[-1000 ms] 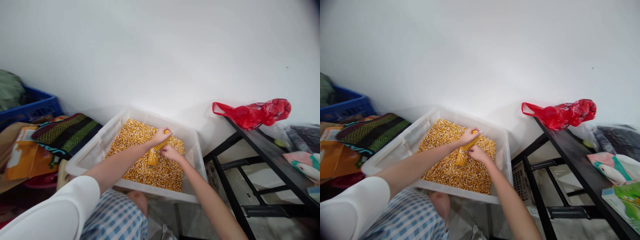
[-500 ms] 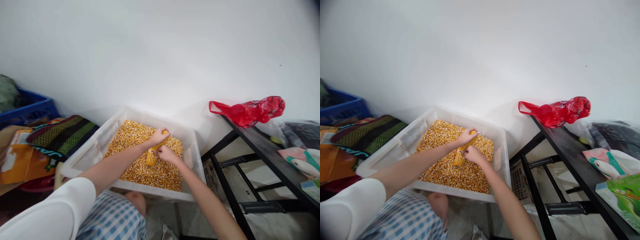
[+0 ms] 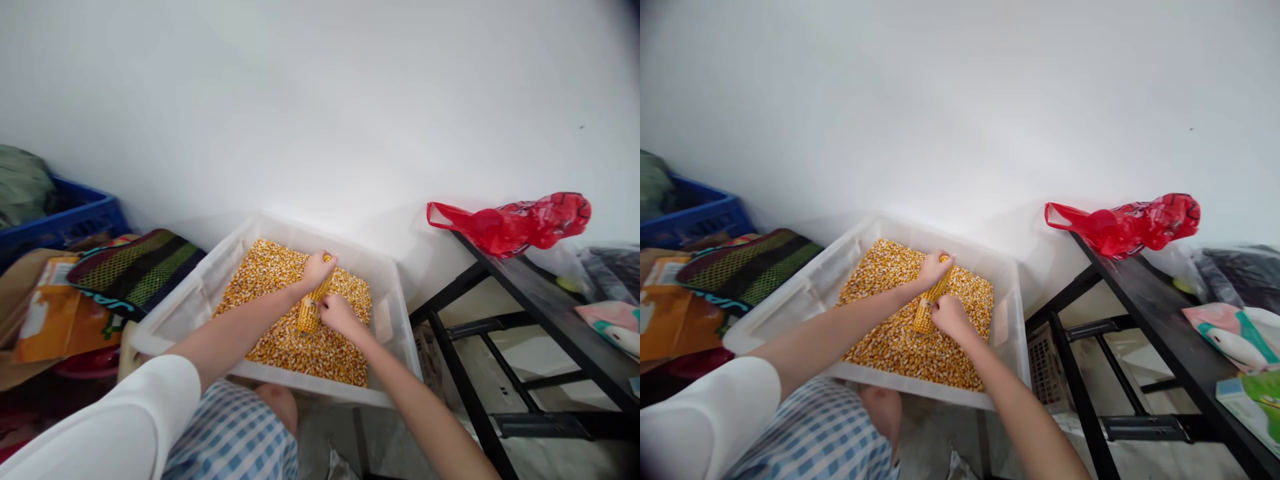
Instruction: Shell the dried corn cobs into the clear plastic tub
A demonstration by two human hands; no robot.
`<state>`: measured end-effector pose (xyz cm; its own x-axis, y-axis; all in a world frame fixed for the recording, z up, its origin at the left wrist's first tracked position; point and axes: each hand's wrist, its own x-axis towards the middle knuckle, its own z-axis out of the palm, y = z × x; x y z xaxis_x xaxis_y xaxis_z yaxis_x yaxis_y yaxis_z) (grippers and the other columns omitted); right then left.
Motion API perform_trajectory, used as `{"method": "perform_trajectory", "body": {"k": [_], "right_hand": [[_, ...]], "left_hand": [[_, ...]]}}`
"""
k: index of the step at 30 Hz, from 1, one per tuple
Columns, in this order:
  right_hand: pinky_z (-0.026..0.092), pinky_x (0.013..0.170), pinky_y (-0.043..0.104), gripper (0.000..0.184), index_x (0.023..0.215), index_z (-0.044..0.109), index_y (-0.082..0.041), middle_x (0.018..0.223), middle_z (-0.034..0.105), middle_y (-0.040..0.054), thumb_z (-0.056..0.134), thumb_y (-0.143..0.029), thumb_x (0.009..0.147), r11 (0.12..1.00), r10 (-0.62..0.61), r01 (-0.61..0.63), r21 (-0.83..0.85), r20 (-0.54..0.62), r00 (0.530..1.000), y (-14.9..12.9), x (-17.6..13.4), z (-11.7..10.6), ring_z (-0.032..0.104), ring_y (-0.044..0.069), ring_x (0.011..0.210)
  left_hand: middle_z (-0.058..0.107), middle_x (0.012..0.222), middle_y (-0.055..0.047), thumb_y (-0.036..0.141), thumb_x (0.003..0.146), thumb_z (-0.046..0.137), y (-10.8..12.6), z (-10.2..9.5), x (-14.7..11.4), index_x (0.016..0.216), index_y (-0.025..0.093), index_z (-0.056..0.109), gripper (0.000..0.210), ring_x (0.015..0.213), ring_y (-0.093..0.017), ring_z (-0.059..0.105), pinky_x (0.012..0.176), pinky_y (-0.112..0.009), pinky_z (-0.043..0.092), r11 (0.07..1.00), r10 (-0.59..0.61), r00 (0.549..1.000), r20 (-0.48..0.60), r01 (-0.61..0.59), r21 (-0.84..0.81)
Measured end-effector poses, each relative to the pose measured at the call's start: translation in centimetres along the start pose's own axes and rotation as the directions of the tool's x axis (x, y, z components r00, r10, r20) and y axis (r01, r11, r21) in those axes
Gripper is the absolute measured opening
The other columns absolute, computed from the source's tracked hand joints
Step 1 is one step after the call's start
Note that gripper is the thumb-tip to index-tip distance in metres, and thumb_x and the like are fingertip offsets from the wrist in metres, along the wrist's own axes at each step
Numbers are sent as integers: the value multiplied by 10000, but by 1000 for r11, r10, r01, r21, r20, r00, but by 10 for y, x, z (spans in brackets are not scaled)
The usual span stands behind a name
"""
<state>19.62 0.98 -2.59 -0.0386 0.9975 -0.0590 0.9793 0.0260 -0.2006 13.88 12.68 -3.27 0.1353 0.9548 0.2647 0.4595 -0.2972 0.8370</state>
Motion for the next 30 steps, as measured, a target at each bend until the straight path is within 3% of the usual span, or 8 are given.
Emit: {"method": "perform_trajectory", "body": {"k": [10, 22, 30], "right_hand": [[243, 518, 237, 291, 716, 669, -124, 723, 665, 92, 425, -256, 804, 1000, 28, -28, 5, 2, 1000, -1, 0, -5, 528, 121, 591], [212, 492, 244, 305, 678, 669, -128, 659, 651, 78, 412, -245, 792, 999, -10, 11, 33, -31, 999, 0, 0, -5, 472, 105, 512], [255, 524, 241, 304, 717, 679, -135, 732, 667, 101, 410, -249, 801, 1000, -16, 15, -14, -22, 1000, 0, 2, -1, 532, 128, 586]], "left_hand": [[652, 850, -91, 501, 753, 417, -13, -1, 10, 906, 149, 614, 431, 829, -209, 587, 771, -289, 411, 997, -67, 996, -52, 66, -30], [653, 859, -91, 521, 747, 414, -10, -2, 8, 903, 151, 617, 450, 853, -209, 582, 772, -271, 402, 997, -80, 996, -47, 79, -18], [654, 861, -90, 513, 753, 410, -9, -2, 7, 910, 158, 616, 440, 854, -210, 583, 784, -279, 402, 998, -55, 998, -44, 55, -2]]}}
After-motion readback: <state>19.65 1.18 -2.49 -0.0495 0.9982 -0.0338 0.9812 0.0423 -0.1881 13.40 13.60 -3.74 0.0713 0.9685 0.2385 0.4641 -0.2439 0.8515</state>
